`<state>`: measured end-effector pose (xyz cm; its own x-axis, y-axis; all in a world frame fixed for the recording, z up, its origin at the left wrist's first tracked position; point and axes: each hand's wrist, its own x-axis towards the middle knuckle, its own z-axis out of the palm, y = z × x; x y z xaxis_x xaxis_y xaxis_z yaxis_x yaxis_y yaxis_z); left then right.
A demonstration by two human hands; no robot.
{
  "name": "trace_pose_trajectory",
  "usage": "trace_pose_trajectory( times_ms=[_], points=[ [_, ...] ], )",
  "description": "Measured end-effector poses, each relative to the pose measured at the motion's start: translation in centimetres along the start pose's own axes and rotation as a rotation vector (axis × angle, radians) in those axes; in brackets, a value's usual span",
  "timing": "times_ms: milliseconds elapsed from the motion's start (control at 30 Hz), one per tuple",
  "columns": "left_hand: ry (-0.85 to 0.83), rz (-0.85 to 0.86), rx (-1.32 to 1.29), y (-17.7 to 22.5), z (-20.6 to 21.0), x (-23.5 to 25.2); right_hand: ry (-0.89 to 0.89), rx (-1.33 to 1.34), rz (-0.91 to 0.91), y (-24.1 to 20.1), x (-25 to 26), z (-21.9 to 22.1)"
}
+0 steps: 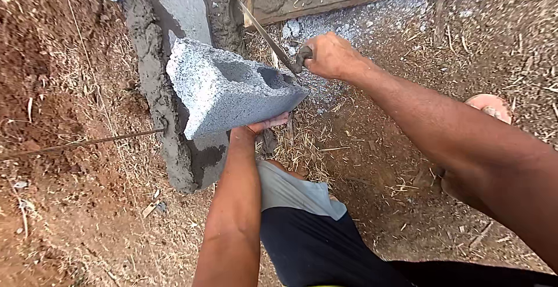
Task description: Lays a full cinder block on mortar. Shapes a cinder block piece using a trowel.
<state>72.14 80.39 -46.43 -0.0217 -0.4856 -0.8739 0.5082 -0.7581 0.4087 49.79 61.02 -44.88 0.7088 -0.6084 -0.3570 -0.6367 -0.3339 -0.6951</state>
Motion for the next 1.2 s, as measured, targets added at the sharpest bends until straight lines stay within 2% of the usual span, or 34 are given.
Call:
trace_pose_trajectory(
  times_ms=[133,267,367,467,567,667,767,933,1133,1200],
  points=[
    [-0.018,0.010,0.033,0.0,-0.2,0.1,0.006,-0.046,-0.028,-1.3,0.1,0.0],
    [-0.018,-0.003,0.018,0.0,-0.3,0.1,-0.189,-0.099,0.083,1.4,1.4,2.8],
    [0.058,0.021,-0.020,0.0,0.6,-0.4,-0.182,-0.071,0.108,2.4,1.3,2.8],
    [-0.061,-0.005,0.009,-0.3,-1.0,0.7,-0.165,-0.073,0.099,1.7,0.6,2.0],
    [-0.050,-0.008,-0.022,0.0,-0.7,0.4,-0.246,-0.112,0.127,2.4,0.3,3.3],
    [-0.023,0.044,-0.072,-0.1,0.2,-0.4,-0.328,-0.133,0.182,4.9,-0.1,4.5],
    [-0.056,0.002,0.001,-0.3,-0.8,0.4,-0.301,-0.084,0.163,5.7,-1.1,3.8],
    [-0.008,0.007,0.033,-0.2,-0.3,0.5,-0.132,0.042,-0.040,3.1,-2.9,1.3],
    [0.023,-0.031,-0.024,-0.2,-0.3,0.6,-0.154,0.000,-0.003,5.6,-3.5,5.0],
    [0.013,-0.037,-0.043,-0.2,-0.5,0.8,-0.161,-0.001,0.025,5.6,-3.6,4.7]
  ],
)
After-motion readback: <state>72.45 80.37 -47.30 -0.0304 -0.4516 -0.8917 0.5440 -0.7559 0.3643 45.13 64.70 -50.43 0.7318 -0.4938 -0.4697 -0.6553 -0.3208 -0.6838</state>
